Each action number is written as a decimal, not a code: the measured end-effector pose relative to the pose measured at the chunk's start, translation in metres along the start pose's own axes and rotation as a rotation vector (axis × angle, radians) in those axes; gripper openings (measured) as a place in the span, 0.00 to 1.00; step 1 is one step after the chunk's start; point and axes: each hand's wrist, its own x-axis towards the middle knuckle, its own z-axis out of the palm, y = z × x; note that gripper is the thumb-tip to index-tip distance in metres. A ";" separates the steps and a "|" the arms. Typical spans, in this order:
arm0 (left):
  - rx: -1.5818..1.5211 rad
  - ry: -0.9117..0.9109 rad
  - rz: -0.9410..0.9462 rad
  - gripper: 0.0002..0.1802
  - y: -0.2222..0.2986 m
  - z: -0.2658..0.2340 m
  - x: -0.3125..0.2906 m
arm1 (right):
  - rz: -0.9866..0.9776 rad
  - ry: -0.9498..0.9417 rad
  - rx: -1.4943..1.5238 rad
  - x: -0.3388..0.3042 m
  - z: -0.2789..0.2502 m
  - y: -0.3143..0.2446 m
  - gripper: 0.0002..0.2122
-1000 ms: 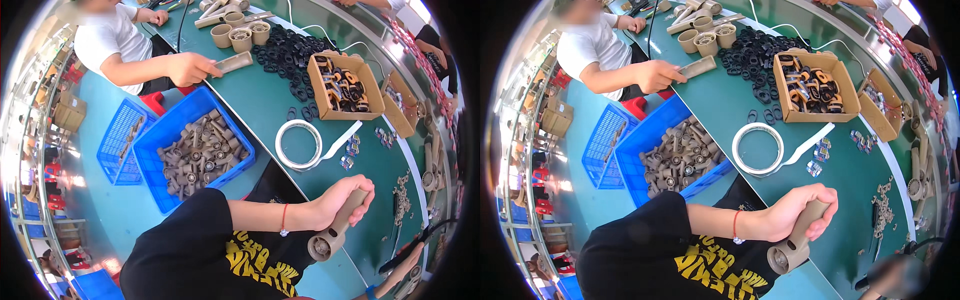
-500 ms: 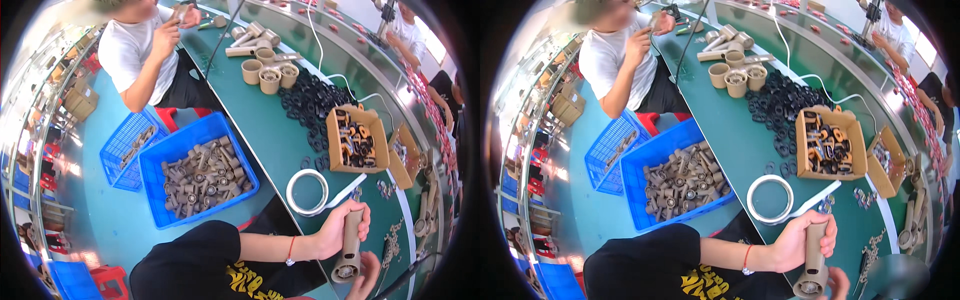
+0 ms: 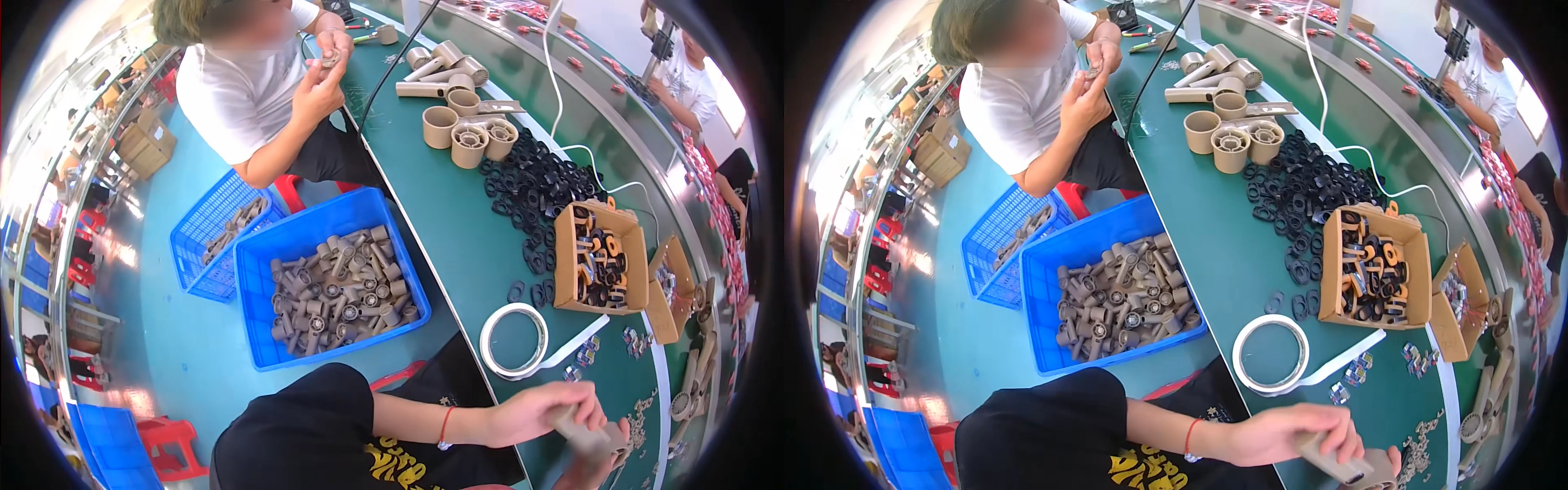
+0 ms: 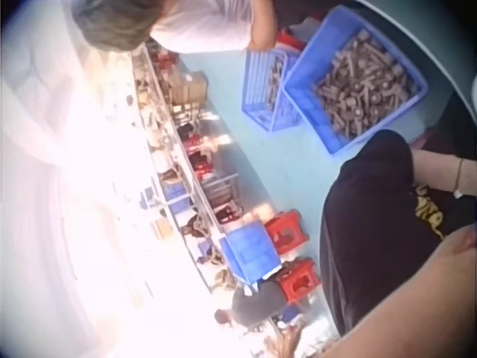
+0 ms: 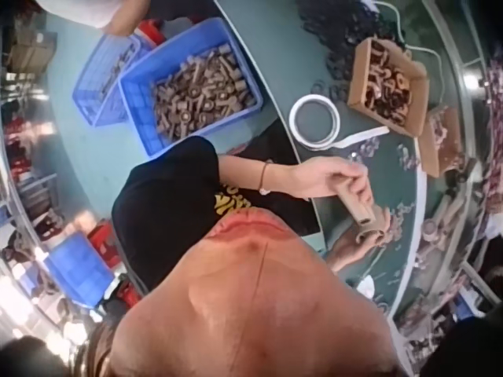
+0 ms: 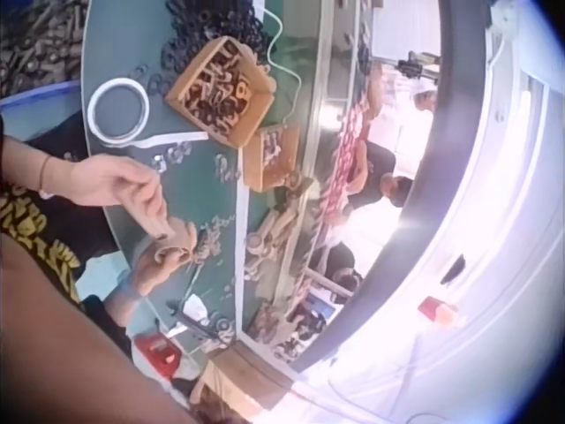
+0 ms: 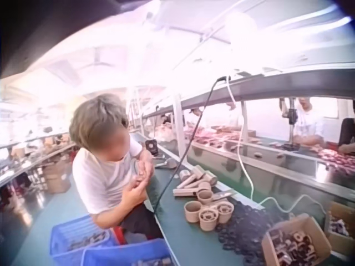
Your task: Assembling and testing the internal components and outer casing of a handheld electric fan.
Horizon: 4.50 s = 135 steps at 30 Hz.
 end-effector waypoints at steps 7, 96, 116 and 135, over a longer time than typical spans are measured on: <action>0.526 -0.071 0.120 0.12 0.043 0.008 -0.012 | 0.054 0.186 0.076 -0.001 -0.002 0.022 0.26; 2.541 1.207 0.621 0.37 0.357 -0.105 -0.003 | -0.019 0.001 -0.347 -0.005 -0.017 0.042 0.24; 1.366 1.124 0.461 0.31 0.488 -0.091 -0.004 | 0.083 0.051 -0.386 -0.004 -0.020 0.048 0.41; 3.033 0.685 -0.554 0.29 0.509 -0.111 -0.024 | 0.075 0.056 -0.379 -0.002 -0.015 0.044 0.42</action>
